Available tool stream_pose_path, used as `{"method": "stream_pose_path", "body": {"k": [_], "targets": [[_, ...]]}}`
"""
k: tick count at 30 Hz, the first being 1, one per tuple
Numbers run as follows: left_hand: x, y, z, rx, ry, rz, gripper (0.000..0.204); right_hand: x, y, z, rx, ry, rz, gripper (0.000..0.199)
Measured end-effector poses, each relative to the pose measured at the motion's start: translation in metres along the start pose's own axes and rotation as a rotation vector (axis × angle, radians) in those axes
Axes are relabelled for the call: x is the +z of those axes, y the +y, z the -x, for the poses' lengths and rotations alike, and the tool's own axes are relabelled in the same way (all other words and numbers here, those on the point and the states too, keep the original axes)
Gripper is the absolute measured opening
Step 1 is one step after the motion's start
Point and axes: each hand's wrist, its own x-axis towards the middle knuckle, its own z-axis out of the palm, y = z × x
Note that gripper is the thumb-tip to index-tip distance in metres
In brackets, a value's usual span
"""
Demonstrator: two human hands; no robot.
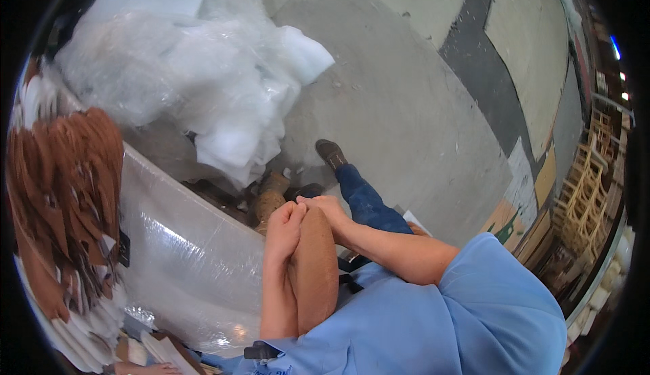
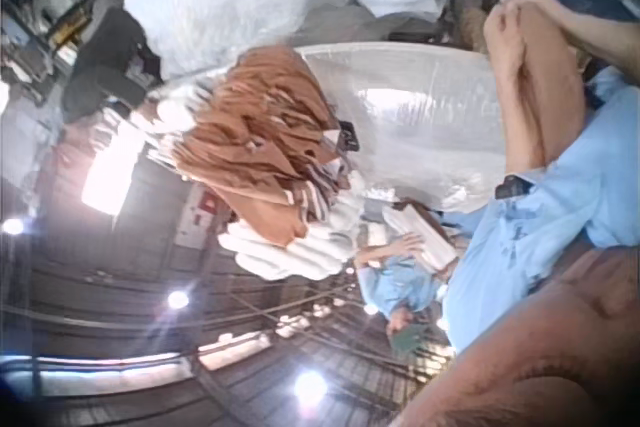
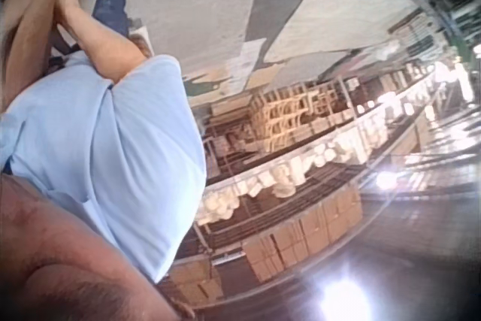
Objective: The person repeatedly inserts white foam inserts into brown fabric covers, aligns edges, and stacks the finished cushions on a nearby pile. The person also handles white foam pieces and brown covers from stacks on the table.
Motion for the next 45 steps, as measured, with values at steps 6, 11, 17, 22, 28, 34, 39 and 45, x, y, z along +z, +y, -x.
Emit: {"method": "stream_pose_path", "body": {"k": [6, 11, 17, 22, 28, 34, 39, 45], "targets": [[0.007, 0.002, -0.004, -0.008, 0.035, 0.011, 0.039, -0.004, 0.000, -0.008, -0.049, 0.093, 0.092, 0.033], [0.018, 0.006, 0.000, 0.093, 0.185, -0.153, 0.041, -0.009, 0.005, -0.016, -0.040, 0.115, 0.252, 0.023], [0.016, 0.000, -0.009, 0.088, 0.185, -0.127, 0.046, -0.019, 0.003, -0.026, -0.235, 0.146, 0.493, 0.034], [0.000, -0.011, -0.010, 0.071, 0.093, -0.036, 0.043, -0.044, -0.026, 0.003, -0.606, -0.017, 0.217, 0.049], [0.005, -0.004, -0.011, -0.056, 0.049, 0.091, 0.036, -0.017, -0.039, 0.066, -0.900, -0.376, 0.225, 0.050], [0.013, -0.009, -0.009, -0.049, 0.082, 0.058, 0.031, -0.008, -0.019, 0.048, -0.788, -0.363, 0.211, 0.061], [0.014, 0.001, 0.002, 0.048, 0.213, -0.205, 0.029, -0.010, -0.014, 0.039, -0.724, -0.388, 0.139, 0.064], [0.001, 0.100, 0.101, 0.256, 0.043, 0.054, 0.051, -0.023, -0.010, 0.021, -0.546, -0.387, 0.013, 0.065]]}}
